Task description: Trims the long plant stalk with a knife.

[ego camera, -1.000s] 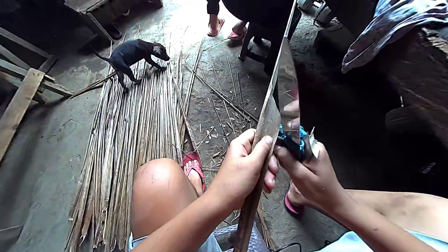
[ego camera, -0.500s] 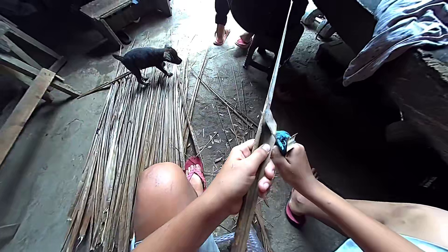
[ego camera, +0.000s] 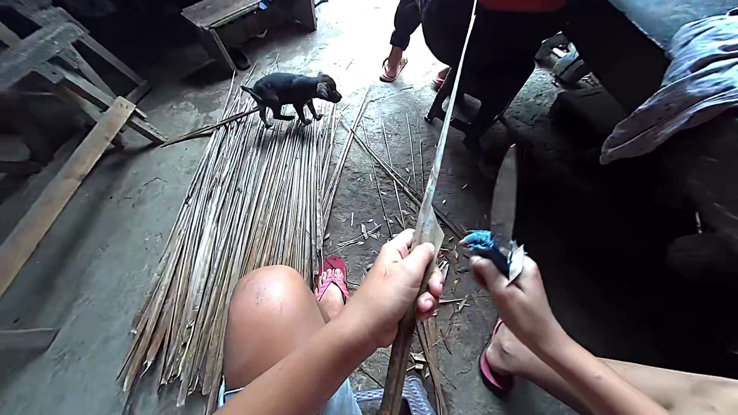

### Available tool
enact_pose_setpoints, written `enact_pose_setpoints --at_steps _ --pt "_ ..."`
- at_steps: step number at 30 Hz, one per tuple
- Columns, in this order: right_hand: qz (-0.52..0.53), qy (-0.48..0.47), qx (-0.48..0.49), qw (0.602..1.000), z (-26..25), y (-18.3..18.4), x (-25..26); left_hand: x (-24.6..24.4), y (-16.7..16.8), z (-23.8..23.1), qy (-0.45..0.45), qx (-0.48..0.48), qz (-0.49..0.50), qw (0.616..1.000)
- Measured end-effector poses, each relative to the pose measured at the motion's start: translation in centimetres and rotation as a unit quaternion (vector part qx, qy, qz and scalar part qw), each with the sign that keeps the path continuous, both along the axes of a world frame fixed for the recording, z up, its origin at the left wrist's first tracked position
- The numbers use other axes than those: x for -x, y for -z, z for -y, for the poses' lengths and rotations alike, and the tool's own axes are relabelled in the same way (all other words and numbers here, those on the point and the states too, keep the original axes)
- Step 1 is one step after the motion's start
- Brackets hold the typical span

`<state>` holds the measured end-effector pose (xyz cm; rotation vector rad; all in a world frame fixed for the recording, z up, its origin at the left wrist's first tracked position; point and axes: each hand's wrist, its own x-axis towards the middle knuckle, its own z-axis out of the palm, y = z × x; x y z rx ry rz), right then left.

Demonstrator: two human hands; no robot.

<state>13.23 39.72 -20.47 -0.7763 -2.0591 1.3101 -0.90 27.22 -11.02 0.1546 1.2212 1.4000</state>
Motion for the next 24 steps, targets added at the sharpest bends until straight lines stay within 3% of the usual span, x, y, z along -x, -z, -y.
enact_pose_setpoints --at_steps 4,14,19,24 --pt "-0.084 -0.097 -0.049 0.991 1.6 0.7 0.9 -0.4 0.0 -0.2 -0.013 0.005 -0.043 0.999" --pt "-0.187 -0.165 -0.072 0.966 1.8 1.6 3.7 -1.0 0.2 -0.4 -0.009 -0.034 -0.046 0.998" --pt "-0.099 -0.061 -0.057 0.992 1.7 2.5 5.0 -0.6 -0.8 -0.6 -0.017 -0.025 -0.015 0.999" --pt "0.044 0.024 -0.155 0.987 1.2 3.2 5.4 0.1 -0.9 -0.6 -0.028 -0.001 0.01 1.0"
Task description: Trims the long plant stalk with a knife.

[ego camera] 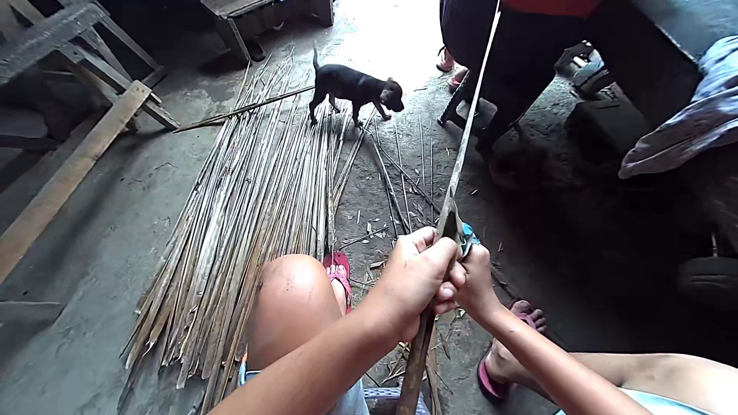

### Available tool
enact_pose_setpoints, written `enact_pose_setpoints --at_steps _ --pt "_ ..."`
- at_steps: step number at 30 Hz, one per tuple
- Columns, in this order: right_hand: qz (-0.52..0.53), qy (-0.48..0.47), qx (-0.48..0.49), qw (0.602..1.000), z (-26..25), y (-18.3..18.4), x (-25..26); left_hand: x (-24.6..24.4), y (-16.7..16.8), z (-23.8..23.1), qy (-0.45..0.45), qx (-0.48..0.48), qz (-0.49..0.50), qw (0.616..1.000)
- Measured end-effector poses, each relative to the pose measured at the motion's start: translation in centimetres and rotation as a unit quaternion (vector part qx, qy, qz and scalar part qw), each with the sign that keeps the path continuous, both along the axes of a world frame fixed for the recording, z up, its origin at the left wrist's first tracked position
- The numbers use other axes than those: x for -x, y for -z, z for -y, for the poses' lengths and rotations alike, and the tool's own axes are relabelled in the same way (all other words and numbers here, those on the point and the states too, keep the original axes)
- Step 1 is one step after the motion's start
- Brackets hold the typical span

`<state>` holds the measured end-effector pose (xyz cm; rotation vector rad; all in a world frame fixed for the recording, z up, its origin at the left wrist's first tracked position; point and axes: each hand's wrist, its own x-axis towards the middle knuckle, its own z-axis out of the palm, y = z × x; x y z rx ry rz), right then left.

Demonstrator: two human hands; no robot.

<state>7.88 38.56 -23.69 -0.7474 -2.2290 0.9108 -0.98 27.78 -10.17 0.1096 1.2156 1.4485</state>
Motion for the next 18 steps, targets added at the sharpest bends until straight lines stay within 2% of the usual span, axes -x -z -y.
enact_pose_setpoints --at_steps 2,3,5,7,9,11,13,16,18 --pt "0.046 0.044 -0.029 0.998 0.0 -0.3 0.2 0.2 0.0 0.1 -0.007 0.007 -0.005 1.0" --pt "0.076 0.065 -0.012 0.995 -0.1 -0.7 0.2 0.2 -0.1 0.3 -0.011 0.007 -0.005 1.0" --pt "0.134 0.117 0.097 0.979 -0.7 -1.9 0.4 0.2 -0.2 0.6 -0.014 0.004 -0.001 1.0" --pt "0.12 0.158 0.146 0.969 -1.4 -2.2 0.5 0.3 -0.1 0.7 -0.015 0.009 0.003 1.0" --pt "0.035 0.153 0.167 0.973 -1.2 -2.2 0.5 0.4 0.0 0.8 -0.018 0.021 0.006 1.0" --pt "-0.096 0.091 0.199 0.971 -0.5 -2.0 0.5 0.6 0.0 0.7 -0.023 0.036 -0.003 0.999" --pt "-0.187 -0.01 0.229 0.955 0.5 -2.4 0.3 0.7 0.0 0.8 -0.019 0.04 -0.019 0.999" --pt "-0.23 -0.125 0.231 0.937 1.8 -2.9 -0.3 0.5 0.1 1.0 0.012 0.029 -0.042 0.999" --pt "-0.225 -0.156 0.251 0.929 2.3 -3.1 -0.5 0.3 0.3 1.1 0.041 0.02 -0.065 0.997"
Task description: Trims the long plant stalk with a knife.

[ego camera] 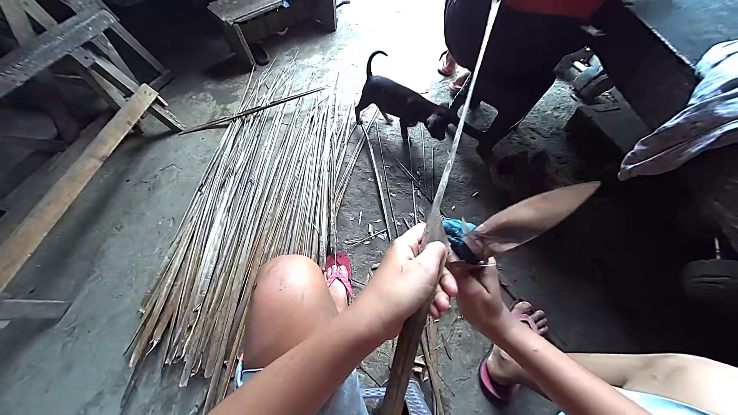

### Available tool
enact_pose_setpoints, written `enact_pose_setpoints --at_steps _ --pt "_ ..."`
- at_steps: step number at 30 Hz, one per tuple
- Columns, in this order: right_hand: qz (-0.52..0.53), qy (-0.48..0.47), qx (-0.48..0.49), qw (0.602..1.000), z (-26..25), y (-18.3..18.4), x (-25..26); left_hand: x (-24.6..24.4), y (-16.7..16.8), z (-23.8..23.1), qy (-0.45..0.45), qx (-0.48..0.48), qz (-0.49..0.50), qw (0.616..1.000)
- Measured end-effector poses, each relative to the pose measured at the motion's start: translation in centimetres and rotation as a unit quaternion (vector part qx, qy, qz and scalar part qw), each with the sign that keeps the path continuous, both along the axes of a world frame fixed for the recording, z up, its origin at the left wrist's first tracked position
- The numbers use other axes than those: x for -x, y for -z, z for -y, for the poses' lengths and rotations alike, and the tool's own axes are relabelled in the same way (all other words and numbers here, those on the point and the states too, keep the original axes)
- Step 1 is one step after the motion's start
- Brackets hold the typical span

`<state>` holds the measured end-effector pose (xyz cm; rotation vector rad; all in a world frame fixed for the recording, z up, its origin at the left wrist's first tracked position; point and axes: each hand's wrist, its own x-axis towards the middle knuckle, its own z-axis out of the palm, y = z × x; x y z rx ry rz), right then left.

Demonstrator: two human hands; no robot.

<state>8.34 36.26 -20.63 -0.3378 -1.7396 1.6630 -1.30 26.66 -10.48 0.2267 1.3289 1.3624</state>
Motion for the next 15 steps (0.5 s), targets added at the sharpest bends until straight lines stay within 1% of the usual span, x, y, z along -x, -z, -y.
enact_pose_setpoints --at_steps 2,5,9,13,15 --pt "-0.006 -0.017 0.002 1.0 0.1 0.2 -0.1 -0.2 0.1 0.1 0.005 -0.005 -0.023 1.0" --pt "-0.013 -0.025 -0.045 0.999 0.0 0.5 -0.4 -0.3 0.1 0.1 -0.005 0.0 -0.046 0.999" --pt "-0.012 -0.021 -0.071 0.997 0.1 0.4 -0.7 -0.5 -0.1 0.0 -0.013 0.002 -0.056 0.998" --pt "-0.018 -0.049 -0.106 0.993 -0.5 1.4 -1.0 -0.9 -0.6 0.1 -0.029 -0.003 -0.066 0.997" --pt "-0.011 -0.054 -0.107 0.993 -0.5 1.4 -1.1 -1.1 -0.8 0.3 -0.029 -0.005 -0.069 0.997"
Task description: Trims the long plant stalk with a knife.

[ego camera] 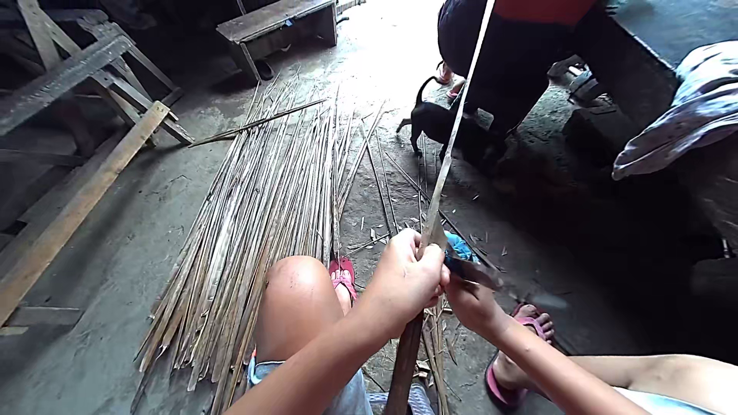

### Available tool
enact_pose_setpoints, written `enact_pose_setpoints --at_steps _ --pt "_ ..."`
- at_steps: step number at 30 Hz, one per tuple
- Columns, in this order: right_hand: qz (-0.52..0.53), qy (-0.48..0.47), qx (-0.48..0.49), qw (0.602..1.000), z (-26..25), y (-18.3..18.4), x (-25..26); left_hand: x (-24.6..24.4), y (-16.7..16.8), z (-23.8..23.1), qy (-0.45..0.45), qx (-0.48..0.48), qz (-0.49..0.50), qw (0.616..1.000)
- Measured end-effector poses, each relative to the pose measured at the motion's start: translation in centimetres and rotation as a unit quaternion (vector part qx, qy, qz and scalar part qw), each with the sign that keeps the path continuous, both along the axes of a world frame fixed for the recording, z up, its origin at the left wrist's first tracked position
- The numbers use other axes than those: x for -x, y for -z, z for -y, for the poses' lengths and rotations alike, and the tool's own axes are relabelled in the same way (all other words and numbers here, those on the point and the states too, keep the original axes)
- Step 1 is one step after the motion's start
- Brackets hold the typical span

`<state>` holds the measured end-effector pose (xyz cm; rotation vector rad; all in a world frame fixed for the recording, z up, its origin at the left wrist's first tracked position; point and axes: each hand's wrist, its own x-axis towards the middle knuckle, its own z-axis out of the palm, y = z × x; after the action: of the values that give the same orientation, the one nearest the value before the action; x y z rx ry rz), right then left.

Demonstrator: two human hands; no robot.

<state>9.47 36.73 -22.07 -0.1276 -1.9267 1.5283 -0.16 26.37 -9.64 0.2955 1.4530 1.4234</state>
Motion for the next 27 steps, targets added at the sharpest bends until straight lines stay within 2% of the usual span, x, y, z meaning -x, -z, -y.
enact_pose_setpoints --at_steps 9,18,24,27 --pt "0.022 0.033 -0.01 0.999 0.3 0.3 0.8 -0.2 -0.2 0.4 0.006 -0.003 -0.012 1.0" --pt "0.026 0.071 -0.032 0.997 0.1 0.8 2.1 0.1 -0.3 0.5 -0.007 -0.035 0.018 0.999" --pt "0.085 0.093 -0.093 0.988 -0.7 2.3 2.7 0.3 -0.1 1.2 -0.021 -0.039 0.033 0.998" --pt "0.124 0.104 -0.066 0.985 -0.5 2.5 3.0 0.5 -0.1 1.4 -0.029 -0.042 0.054 0.997"
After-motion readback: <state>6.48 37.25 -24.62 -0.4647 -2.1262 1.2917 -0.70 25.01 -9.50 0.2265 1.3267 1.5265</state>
